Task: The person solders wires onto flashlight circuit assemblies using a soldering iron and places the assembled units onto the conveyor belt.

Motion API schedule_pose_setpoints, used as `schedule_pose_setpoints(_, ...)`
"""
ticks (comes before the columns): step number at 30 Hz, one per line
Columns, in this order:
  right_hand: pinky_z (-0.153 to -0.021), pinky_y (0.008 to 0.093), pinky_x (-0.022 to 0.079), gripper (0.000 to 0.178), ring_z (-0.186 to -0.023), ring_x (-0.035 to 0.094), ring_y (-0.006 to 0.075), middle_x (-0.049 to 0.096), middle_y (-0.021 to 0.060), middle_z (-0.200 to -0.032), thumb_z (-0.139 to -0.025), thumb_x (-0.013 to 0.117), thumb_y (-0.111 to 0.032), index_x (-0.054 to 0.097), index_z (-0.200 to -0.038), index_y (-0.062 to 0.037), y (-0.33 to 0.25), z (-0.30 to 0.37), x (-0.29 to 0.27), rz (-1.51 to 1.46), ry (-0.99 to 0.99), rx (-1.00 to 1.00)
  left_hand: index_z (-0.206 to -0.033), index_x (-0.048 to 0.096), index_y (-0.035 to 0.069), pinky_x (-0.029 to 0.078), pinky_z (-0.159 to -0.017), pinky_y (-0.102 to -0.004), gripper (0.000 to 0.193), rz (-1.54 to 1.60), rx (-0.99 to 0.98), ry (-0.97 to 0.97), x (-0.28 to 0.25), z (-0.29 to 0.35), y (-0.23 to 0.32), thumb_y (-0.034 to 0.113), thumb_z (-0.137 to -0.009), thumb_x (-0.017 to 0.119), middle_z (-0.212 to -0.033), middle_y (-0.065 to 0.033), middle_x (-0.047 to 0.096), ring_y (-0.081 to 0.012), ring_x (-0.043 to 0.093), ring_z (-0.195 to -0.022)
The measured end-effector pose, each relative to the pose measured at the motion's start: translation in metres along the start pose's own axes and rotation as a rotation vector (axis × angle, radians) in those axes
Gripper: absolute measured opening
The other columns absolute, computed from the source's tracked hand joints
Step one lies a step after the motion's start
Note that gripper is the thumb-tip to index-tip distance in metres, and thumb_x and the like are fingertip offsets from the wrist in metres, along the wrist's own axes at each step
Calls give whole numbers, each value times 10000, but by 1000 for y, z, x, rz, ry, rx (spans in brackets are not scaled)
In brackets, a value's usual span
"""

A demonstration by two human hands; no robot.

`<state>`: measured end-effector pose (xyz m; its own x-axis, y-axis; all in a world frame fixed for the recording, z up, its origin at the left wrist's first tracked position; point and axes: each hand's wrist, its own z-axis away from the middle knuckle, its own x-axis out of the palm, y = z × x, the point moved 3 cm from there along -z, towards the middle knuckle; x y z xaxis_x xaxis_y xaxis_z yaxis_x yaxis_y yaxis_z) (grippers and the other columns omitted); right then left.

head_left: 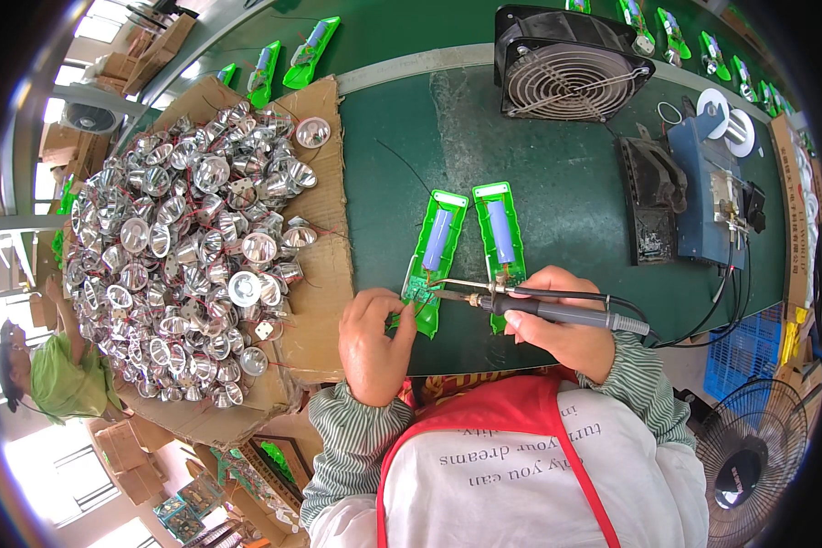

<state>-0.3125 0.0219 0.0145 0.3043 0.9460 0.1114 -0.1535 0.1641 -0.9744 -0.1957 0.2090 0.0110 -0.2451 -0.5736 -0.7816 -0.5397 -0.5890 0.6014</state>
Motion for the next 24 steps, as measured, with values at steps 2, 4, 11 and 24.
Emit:
schedule_pose_setpoints(2,-628,262,516,165,-714,640,128,652,91,-796,-756,621,-33,534,-888,12,0,0,0,-37,-3,40,-750,546,29,417,-687,-370,107,6,-4,1,0,0,0,34,-709,644,-812,-97,579,-287,546,-758)
schedule_pose_setpoints(4,-629,261,516,164,-718,638,126,651,91,-794,-761,622,-37,535,-891,13,-1,0,1,-52,-2,44,-754,546,28,420,-684,-372,105,12,-8,2,0,0,1,29,-708,640,-813,-100,580,-290,547,-756)
schedule_pose_setpoints(11,-590,240,499,166,-687,605,119,620,111,-793,-805,591,-16,511,-944,30,1,-4,8,-109,-8,99,-756,540,21,430,-666,-381,97,25,-36,-15,-1,1,1,13,-705,621,-815,-113,582,-303,553,-748)
schedule_pose_setpoints(24,-623,260,519,180,-716,619,123,629,89,-795,-773,631,-64,540,-902,24,5,-11,10,-74,-23,116,-755,543,25,427,-683,-384,90,42,-50,-36,-1,0,0,23,-707,619,-826,-113,587,-308,555,-761)
